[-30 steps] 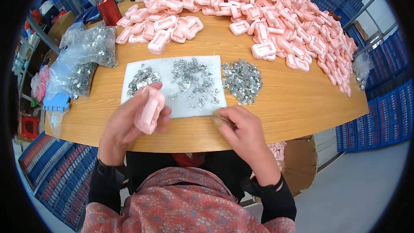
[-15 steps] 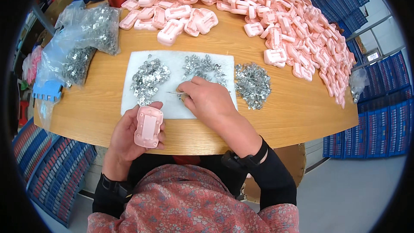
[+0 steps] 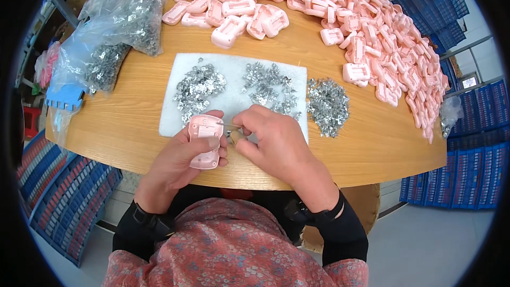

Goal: The person sits at a table and repeatedly assembles small pink plastic components. They pick up a pink plastic casing, insert a small metal piece into it using a tool, and then place the assembled unit onto a growing pile of finished parts.

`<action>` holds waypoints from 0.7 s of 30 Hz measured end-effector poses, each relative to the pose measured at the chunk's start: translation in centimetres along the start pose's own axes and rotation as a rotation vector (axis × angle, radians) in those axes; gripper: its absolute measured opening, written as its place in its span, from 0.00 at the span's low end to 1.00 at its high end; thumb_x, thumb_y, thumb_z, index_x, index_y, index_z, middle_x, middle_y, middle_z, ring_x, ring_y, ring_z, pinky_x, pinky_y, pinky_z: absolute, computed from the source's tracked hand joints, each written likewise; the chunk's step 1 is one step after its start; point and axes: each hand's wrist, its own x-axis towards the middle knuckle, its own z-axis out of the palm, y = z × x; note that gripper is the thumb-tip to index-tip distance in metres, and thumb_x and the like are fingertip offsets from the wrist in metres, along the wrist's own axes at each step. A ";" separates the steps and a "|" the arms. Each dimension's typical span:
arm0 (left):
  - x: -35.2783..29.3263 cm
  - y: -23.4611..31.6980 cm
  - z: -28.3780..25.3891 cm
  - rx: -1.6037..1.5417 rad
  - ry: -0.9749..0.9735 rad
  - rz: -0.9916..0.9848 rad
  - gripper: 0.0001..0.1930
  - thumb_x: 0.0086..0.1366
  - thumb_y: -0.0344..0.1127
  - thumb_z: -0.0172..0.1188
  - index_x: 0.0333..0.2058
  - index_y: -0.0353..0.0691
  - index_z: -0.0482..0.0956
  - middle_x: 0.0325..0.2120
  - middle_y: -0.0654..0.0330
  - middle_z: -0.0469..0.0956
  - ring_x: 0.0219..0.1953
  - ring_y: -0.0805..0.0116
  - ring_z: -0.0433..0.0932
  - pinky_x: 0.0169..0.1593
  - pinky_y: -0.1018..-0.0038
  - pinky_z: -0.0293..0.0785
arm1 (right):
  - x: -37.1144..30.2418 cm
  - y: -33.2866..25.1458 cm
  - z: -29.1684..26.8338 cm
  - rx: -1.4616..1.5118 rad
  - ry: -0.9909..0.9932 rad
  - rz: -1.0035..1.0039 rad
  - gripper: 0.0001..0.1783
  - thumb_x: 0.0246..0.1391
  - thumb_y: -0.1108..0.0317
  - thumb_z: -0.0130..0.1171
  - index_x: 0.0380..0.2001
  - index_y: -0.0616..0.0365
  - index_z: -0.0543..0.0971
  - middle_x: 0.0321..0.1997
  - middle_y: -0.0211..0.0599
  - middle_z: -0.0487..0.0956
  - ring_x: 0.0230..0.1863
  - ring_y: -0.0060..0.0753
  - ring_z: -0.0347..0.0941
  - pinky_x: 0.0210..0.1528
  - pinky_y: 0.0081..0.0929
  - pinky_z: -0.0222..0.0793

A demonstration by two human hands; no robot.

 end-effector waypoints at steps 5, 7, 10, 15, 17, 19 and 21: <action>0.5 -0.8 1.2 0.032 0.012 0.045 0.27 0.62 0.23 0.59 0.60 0.37 0.65 0.36 0.61 0.76 0.32 0.72 0.79 0.37 0.75 0.78 | -1.1 0.0 0.0 0.036 0.029 -0.070 0.11 0.45 0.71 0.65 0.35 0.56 0.78 0.30 0.38 0.77 0.30 0.40 0.78 0.30 0.33 0.72; 0.7 -1.2 1.1 0.073 -0.004 0.081 0.27 0.62 0.23 0.59 0.60 0.37 0.66 0.36 0.62 0.76 0.31 0.73 0.79 0.36 0.76 0.77 | -1.3 0.2 0.2 0.036 0.034 -0.079 0.11 0.45 0.71 0.65 0.35 0.57 0.78 0.29 0.38 0.77 0.29 0.40 0.77 0.30 0.32 0.72; 0.9 -1.7 1.1 0.091 0.040 0.139 0.27 0.62 0.24 0.59 0.60 0.37 0.66 0.36 0.62 0.76 0.31 0.74 0.78 0.35 0.76 0.77 | -1.9 -0.1 0.7 0.151 0.105 0.088 0.10 0.47 0.71 0.65 0.35 0.59 0.78 0.28 0.38 0.76 0.26 0.38 0.75 0.30 0.31 0.71; 1.0 -2.2 1.2 0.155 0.041 0.189 0.27 0.62 0.23 0.59 0.60 0.38 0.66 0.35 0.62 0.77 0.31 0.74 0.78 0.36 0.75 0.77 | -3.0 0.6 1.2 0.356 0.019 0.237 0.09 0.52 0.72 0.62 0.36 0.62 0.76 0.25 0.33 0.72 0.26 0.24 0.68 0.30 0.24 0.66; 0.9 -2.3 1.5 0.156 0.040 0.186 0.26 0.64 0.25 0.58 0.60 0.37 0.65 0.35 0.61 0.77 0.31 0.73 0.78 0.36 0.74 0.77 | -3.4 0.9 1.4 0.483 0.016 0.290 0.09 0.53 0.72 0.60 0.37 0.63 0.76 0.25 0.29 0.72 0.28 0.18 0.65 0.31 0.21 0.65; 0.7 -2.1 1.9 0.156 0.043 0.168 0.24 0.67 0.30 0.55 0.61 0.37 0.65 0.35 0.60 0.77 0.32 0.72 0.79 0.37 0.72 0.78 | -3.7 1.0 1.6 0.645 0.050 0.348 0.08 0.54 0.73 0.59 0.38 0.64 0.76 0.26 0.24 0.71 0.29 0.14 0.64 0.31 0.18 0.63; 1.0 -1.4 1.4 -0.100 -0.101 0.084 0.23 0.70 0.37 0.50 0.62 0.37 0.64 0.35 0.59 0.77 0.34 0.69 0.79 0.38 0.69 0.78 | -4.2 1.2 1.1 0.698 0.048 0.364 0.08 0.56 0.73 0.59 0.38 0.64 0.76 0.28 0.21 0.71 0.30 0.12 0.63 0.32 0.16 0.62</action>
